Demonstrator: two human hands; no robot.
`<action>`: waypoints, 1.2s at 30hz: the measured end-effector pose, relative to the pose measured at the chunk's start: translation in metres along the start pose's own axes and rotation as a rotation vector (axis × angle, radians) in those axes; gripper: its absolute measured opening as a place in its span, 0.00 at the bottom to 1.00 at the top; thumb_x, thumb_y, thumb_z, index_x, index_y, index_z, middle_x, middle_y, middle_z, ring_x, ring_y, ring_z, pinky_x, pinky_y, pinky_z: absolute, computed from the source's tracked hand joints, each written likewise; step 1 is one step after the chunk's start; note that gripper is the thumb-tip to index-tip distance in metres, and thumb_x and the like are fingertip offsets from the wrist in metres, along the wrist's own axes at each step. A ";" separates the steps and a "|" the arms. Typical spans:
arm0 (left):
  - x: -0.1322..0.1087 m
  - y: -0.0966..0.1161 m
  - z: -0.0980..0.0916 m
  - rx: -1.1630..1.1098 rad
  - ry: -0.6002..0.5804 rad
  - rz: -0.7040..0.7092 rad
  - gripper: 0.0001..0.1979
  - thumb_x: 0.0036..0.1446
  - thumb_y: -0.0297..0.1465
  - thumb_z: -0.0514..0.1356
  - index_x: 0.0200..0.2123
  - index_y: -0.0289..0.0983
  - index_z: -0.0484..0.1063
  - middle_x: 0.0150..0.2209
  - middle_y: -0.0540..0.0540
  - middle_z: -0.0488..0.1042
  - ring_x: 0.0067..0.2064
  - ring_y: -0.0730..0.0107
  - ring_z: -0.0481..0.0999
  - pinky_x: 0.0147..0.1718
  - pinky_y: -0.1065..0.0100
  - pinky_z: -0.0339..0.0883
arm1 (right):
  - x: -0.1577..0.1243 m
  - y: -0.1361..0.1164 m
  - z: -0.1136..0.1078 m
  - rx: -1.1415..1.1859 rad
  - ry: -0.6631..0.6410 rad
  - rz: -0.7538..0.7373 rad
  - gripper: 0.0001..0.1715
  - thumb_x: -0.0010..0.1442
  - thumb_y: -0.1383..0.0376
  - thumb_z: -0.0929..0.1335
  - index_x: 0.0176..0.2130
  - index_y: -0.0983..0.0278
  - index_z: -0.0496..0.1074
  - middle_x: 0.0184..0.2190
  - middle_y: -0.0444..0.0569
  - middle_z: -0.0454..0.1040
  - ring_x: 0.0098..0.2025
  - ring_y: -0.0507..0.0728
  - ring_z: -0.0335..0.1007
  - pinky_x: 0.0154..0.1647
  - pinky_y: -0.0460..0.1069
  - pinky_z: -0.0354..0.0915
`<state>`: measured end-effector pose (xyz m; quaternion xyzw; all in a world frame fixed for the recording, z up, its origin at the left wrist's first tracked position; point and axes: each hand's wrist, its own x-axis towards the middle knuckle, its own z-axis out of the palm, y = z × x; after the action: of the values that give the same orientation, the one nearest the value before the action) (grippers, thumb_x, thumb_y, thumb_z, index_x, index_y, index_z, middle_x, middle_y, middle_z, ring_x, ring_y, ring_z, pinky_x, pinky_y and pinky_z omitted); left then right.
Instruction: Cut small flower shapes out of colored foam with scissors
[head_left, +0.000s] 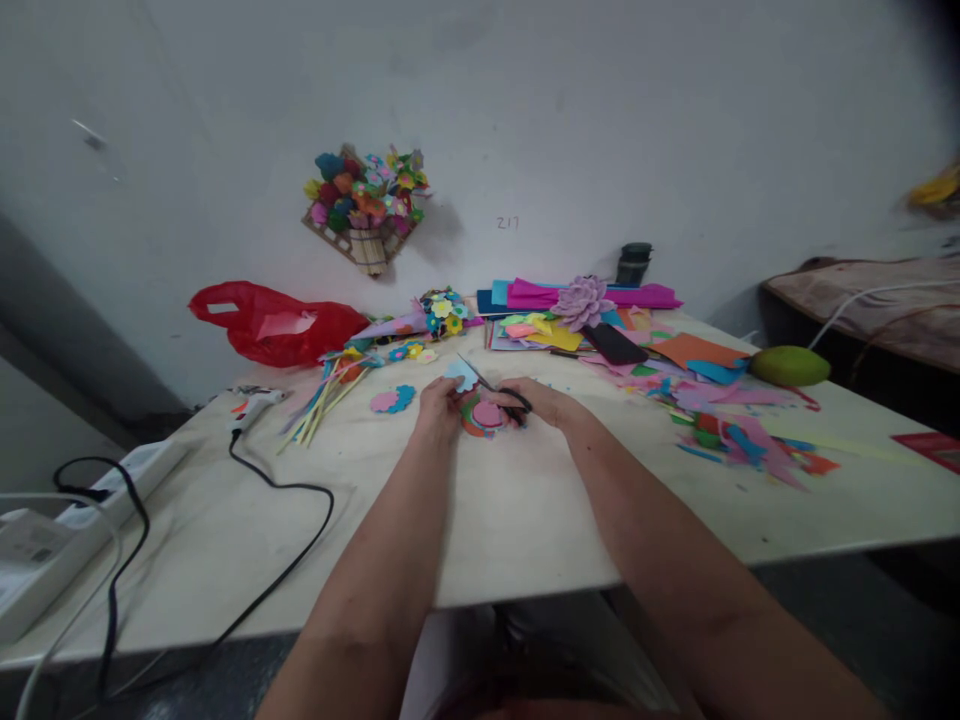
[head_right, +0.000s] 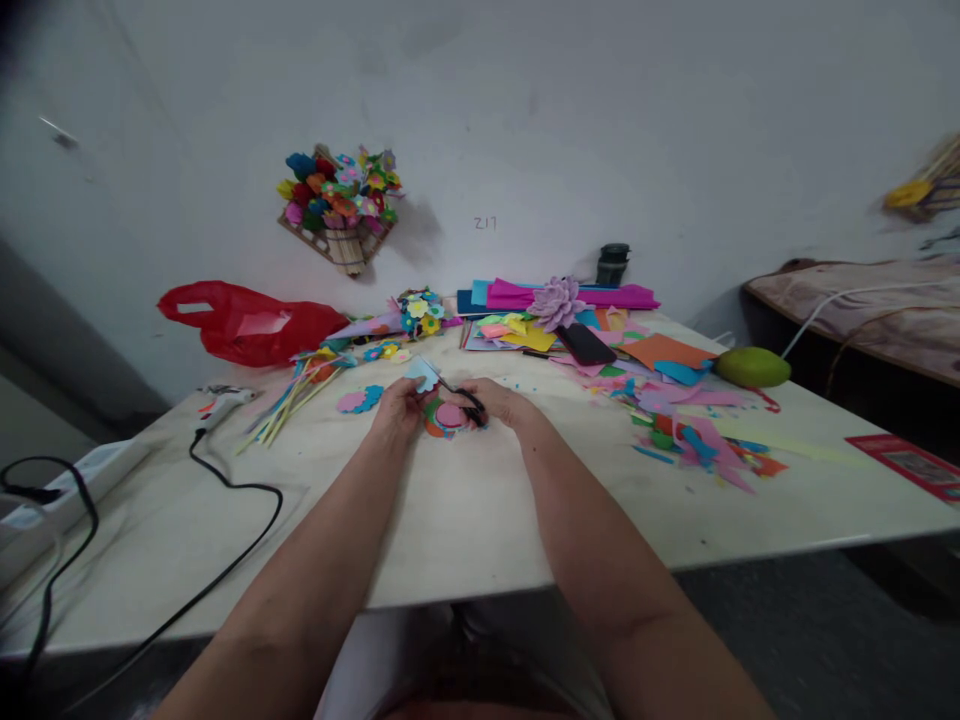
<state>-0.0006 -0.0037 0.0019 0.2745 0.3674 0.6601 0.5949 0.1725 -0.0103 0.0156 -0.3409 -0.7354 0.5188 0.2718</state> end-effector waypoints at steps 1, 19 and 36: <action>0.000 0.000 0.000 0.002 -0.004 -0.001 0.04 0.42 0.20 0.58 0.24 0.33 0.68 0.24 0.46 0.73 0.26 0.70 0.75 0.26 0.72 0.71 | 0.000 0.000 0.000 -0.002 0.004 0.004 0.20 0.55 0.53 0.66 0.24 0.68 0.67 0.16 0.43 0.67 0.16 0.48 0.61 0.16 0.43 0.53; 0.002 -0.001 -0.002 0.006 -0.030 0.015 0.05 0.41 0.20 0.59 0.23 0.33 0.66 0.23 0.47 0.71 0.26 0.69 0.76 0.27 0.72 0.71 | 0.001 0.000 0.001 0.015 0.042 0.040 0.19 0.54 0.54 0.67 0.25 0.67 0.66 0.15 0.42 0.67 0.15 0.47 0.60 0.15 0.42 0.53; 0.003 -0.001 -0.002 0.007 -0.014 0.009 0.04 0.41 0.20 0.59 0.24 0.33 0.68 0.24 0.46 0.73 0.26 0.70 0.75 0.27 0.71 0.71 | 0.004 0.006 0.001 0.020 0.054 0.028 0.18 0.54 0.54 0.67 0.25 0.66 0.65 0.15 0.42 0.66 0.15 0.47 0.59 0.15 0.43 0.52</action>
<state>-0.0019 -0.0014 -0.0006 0.2829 0.3644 0.6595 0.5935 0.1705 -0.0064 0.0102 -0.3623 -0.7176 0.5206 0.2875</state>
